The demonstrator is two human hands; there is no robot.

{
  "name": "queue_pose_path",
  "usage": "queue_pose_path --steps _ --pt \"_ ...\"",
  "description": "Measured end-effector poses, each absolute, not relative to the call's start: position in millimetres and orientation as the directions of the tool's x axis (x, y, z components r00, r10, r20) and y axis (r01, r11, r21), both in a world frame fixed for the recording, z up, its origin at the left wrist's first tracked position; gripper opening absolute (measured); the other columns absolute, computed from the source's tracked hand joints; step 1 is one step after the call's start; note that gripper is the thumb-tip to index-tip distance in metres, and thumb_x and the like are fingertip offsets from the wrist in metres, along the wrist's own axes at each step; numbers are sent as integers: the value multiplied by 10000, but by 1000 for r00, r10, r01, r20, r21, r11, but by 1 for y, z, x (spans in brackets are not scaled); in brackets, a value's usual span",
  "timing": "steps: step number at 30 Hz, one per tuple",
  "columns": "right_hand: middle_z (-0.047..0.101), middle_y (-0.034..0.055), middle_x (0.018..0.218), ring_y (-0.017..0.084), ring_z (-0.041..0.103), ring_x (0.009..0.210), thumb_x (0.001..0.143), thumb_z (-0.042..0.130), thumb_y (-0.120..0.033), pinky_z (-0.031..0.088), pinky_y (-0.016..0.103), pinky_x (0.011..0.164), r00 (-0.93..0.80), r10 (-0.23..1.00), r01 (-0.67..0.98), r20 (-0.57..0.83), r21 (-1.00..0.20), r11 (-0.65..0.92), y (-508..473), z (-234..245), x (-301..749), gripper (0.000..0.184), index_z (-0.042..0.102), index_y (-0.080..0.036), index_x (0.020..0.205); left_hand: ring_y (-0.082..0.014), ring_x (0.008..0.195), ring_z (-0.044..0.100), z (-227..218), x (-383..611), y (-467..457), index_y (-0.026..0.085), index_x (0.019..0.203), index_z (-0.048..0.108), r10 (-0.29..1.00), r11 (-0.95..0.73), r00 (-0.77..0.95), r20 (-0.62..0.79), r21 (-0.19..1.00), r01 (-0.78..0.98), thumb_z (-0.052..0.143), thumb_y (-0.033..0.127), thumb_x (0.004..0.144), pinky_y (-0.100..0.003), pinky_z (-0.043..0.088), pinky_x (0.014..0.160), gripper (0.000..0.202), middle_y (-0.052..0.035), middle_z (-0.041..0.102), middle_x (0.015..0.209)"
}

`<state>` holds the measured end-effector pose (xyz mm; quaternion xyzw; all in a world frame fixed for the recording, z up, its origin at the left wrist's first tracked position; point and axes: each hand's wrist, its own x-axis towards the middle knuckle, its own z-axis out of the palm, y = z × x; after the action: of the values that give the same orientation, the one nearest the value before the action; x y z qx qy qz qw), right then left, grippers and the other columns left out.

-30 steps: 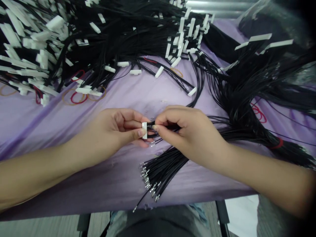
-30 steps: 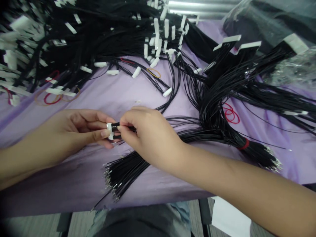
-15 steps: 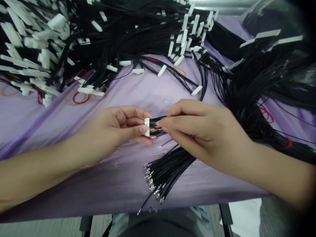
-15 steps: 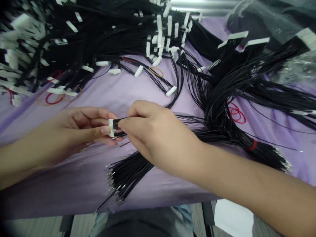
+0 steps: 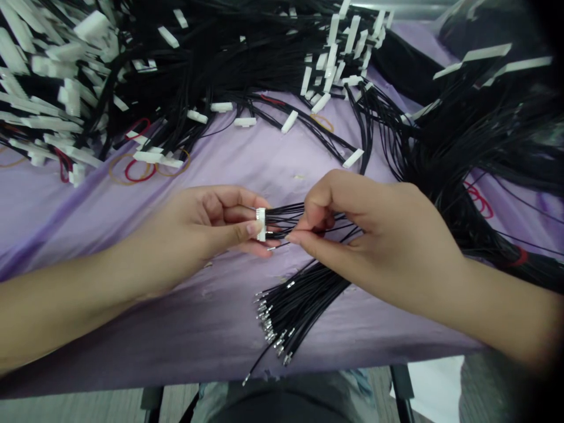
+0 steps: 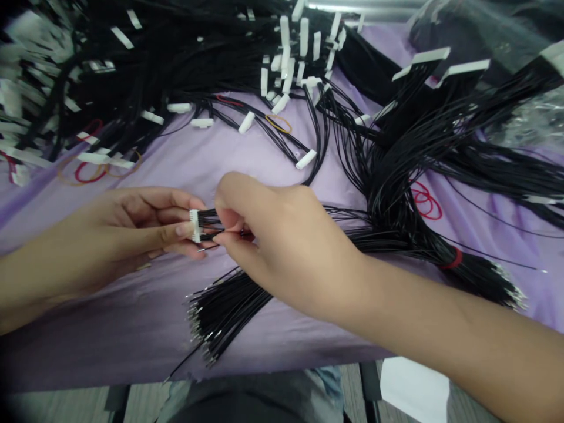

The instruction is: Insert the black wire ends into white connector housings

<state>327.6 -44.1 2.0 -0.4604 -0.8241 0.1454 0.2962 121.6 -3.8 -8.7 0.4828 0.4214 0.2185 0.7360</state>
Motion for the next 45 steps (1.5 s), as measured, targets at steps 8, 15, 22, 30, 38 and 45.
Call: queue_pose_path --steps 8,15,22,30,38,45 --pt "593 -50 642 47 528 539 775 664 -89 379 189 504 -481 777 676 405 -394 623 -45 3 327 146 533 -154 773 -159 773 705 -6 123 -3 144 906 660 730 460 534 -426 885 78 694 72 793 -193 600 716 139 -14 709 843" --pt "596 -47 670 66 515 552 817 635 -140 366 210 504 -460 776 697 431 -367 617 -47 -7 322 121 521 -165 785 -141 711 704 -4 125 -4 142 870 661 729 465 524 -440 880 92 677 74 805 -159 585 666 96 0 696 775" --pt "572 -29 688 78 493 590 858 570 -131 379 215 548 -492 783 653 381 -434 621 -41 -9 321 105 502 -159 783 -137 707 702 -5 128 -6 120 869 633 734 474 528 -427 879 51 635 18 805 -180 598 669 121 5 693 753" --pt "542 69 963 169 519 797 921 526 -348 443 317 690 -757 633 557 165 -344 756 -31 23 349 232 629 -151 987 -149 764 712 -6 123 -5 149 914 618 709 483 573 -411 875 29 654 79 831 -178 591 669 114 7 706 792" --pt "594 75 875 160 561 771 938 474 -195 472 306 695 -748 605 557 273 -236 796 -27 13 343 212 668 -123 893 -106 696 682 -8 123 -4 150 899 627 710 473 587 -388 881 11 684 89 814 -148 574 632 118 13 697 787" --pt "657 -32 717 65 581 632 897 575 -206 418 201 564 -508 821 626 262 -543 560 -34 25 340 137 704 -178 858 -159 711 710 -4 125 -5 143 864 623 709 502 562 -427 865 24 680 69 803 -172 581 607 112 -10 695 775"
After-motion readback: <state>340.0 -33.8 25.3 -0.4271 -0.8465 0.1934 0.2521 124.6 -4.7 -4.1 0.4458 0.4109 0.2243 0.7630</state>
